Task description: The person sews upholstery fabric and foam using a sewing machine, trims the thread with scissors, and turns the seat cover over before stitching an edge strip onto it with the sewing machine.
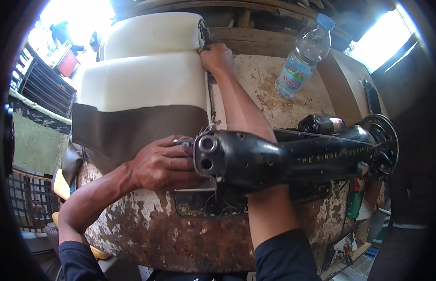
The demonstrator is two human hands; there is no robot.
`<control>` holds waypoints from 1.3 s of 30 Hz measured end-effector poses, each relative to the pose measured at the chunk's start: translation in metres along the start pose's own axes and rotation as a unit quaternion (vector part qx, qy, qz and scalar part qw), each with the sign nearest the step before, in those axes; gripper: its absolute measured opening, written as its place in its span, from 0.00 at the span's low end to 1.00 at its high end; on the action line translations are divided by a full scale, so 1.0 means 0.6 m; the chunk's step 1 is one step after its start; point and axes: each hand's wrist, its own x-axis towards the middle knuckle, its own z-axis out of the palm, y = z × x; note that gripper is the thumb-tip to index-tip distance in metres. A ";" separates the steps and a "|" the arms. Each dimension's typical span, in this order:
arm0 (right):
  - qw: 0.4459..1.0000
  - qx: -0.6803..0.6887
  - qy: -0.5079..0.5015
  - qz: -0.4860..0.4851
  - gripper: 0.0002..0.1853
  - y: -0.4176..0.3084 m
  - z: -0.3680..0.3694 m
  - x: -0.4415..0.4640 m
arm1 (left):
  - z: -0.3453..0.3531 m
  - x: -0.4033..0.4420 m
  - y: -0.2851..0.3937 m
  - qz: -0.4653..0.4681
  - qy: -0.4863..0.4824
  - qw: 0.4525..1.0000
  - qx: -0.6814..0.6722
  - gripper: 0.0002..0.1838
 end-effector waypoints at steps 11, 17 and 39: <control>0.992 0.065 -0.057 -0.086 0.23 0.075 -0.044 -0.114 | 0.003 0.000 0.011 0.020 0.040 0.999 0.031 0.17; 0.989 0.114 -0.061 -0.078 0.19 0.078 -0.062 -0.184 | 0.012 -0.002 0.008 -0.009 0.055 0.998 -0.018 0.14; 0.936 0.282 -0.184 -0.099 0.15 0.174 -0.177 -0.393 | 0.010 0.001 0.003 -0.014 0.069 0.997 -0.005 0.13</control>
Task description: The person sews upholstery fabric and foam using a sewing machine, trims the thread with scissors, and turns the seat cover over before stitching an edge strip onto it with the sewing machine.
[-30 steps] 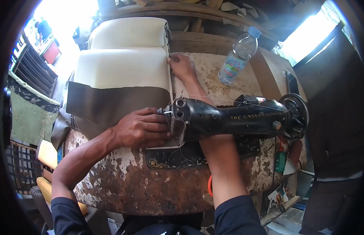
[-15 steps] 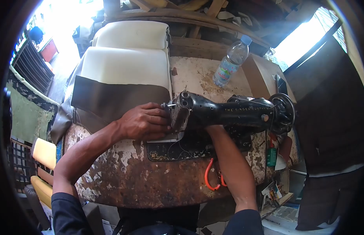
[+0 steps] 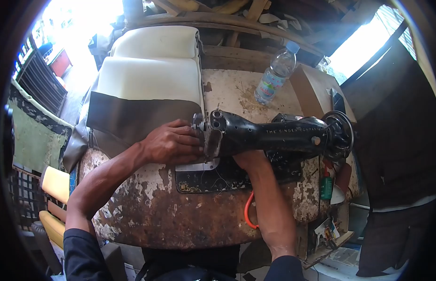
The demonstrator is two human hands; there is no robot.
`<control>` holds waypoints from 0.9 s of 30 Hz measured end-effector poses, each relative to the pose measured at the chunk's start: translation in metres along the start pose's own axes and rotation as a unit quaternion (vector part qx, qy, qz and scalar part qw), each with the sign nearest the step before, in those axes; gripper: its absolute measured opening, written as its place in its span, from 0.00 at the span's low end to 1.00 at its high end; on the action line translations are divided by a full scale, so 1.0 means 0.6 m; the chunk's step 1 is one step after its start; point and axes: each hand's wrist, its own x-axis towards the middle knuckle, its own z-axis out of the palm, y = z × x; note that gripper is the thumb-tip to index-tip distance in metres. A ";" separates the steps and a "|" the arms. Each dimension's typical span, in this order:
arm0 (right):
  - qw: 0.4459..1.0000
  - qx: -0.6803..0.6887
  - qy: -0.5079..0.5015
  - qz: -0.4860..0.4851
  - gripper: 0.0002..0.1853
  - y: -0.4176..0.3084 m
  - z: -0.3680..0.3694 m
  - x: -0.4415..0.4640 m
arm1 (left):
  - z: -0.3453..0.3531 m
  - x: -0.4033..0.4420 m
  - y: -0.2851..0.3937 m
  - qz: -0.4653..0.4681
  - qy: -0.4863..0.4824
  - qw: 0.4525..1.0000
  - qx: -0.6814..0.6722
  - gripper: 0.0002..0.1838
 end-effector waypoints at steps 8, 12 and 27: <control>0.981 -0.189 0.019 -0.039 0.21 -0.011 0.007 0.000 | 0.001 0.003 -0.010 -0.001 0.002 1.000 0.005 0.13; 0.975 -0.211 0.036 -0.056 0.21 0.013 0.008 0.005 | 0.001 0.003 -0.010 0.006 0.006 1.000 -0.001 0.13; 0.998 -0.016 -0.020 -0.055 0.31 -0.046 0.041 0.005 | 0.002 0.008 -0.035 -0.005 0.012 1.000 0.028 0.13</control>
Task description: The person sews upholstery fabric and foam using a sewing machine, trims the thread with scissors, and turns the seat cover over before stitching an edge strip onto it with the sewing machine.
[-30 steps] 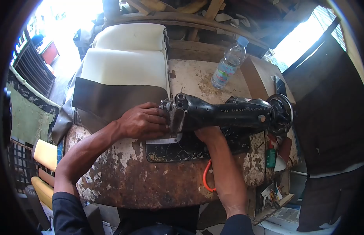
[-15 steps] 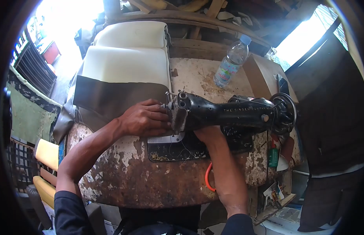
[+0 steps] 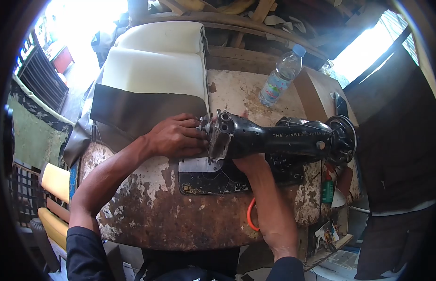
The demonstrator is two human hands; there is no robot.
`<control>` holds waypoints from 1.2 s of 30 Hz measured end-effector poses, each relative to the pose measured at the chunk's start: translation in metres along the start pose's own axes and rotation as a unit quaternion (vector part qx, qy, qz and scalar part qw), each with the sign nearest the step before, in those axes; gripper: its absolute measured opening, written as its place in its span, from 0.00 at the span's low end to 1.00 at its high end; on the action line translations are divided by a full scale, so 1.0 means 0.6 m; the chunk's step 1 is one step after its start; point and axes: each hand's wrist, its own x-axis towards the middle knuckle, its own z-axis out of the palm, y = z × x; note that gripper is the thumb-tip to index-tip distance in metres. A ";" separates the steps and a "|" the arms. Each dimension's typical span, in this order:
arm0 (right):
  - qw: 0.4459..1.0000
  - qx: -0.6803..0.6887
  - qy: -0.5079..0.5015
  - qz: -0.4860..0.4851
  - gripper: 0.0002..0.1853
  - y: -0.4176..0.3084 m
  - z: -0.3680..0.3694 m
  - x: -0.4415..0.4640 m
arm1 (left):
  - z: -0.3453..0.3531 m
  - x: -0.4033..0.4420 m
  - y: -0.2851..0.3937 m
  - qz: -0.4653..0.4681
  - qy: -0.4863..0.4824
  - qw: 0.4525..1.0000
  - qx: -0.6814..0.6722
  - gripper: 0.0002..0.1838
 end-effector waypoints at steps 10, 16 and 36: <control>0.981 0.133 0.143 0.019 0.30 0.010 -0.017 -0.030 | -0.017 -0.021 -0.017 -0.007 -0.013 1.000 0.024 0.14; 0.787 -0.592 0.000 0.171 0.22 -0.172 -0.002 -0.235 | -0.041 -0.053 -0.028 -0.016 0.020 0.996 0.087 0.14; 0.876 0.439 0.087 0.180 0.30 -0.111 0.353 -0.176 | -0.181 -0.099 0.010 -0.203 0.093 0.974 0.043 0.22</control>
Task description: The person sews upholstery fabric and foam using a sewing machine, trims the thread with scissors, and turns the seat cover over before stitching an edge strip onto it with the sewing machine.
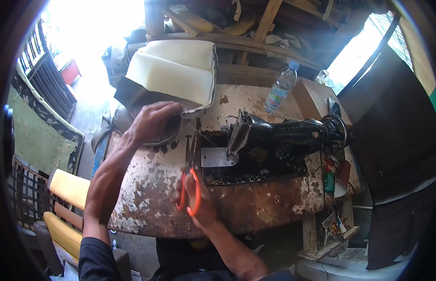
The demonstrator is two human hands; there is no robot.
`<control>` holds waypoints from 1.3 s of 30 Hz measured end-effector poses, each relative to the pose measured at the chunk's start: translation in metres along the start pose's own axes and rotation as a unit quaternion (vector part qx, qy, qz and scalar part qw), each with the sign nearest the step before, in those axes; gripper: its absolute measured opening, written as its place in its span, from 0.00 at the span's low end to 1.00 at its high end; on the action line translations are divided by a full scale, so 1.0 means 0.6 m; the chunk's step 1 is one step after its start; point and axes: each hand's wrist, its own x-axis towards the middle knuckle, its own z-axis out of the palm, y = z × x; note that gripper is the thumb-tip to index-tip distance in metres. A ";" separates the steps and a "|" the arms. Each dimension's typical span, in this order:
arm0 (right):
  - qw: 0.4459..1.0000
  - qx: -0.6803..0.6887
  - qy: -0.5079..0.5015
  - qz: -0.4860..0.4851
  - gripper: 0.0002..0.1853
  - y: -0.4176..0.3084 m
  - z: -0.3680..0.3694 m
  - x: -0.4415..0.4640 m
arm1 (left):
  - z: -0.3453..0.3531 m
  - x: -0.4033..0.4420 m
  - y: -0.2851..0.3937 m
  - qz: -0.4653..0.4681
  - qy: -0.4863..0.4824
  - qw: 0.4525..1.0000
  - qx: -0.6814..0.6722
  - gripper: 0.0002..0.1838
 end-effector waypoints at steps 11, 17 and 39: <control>0.961 -0.206 0.039 -0.180 0.26 0.039 0.071 0.065 | 0.009 -0.014 0.006 0.015 0.033 0.999 -0.012 0.20; 0.959 -0.181 0.110 -0.189 0.24 0.041 0.043 0.019 | 0.014 -0.024 0.006 0.033 0.064 0.997 -0.005 0.18; 0.658 -0.703 0.054 -0.265 0.29 -0.034 0.018 -0.203 | -0.228 -0.501 0.494 -0.331 0.161 0.913 0.176 0.18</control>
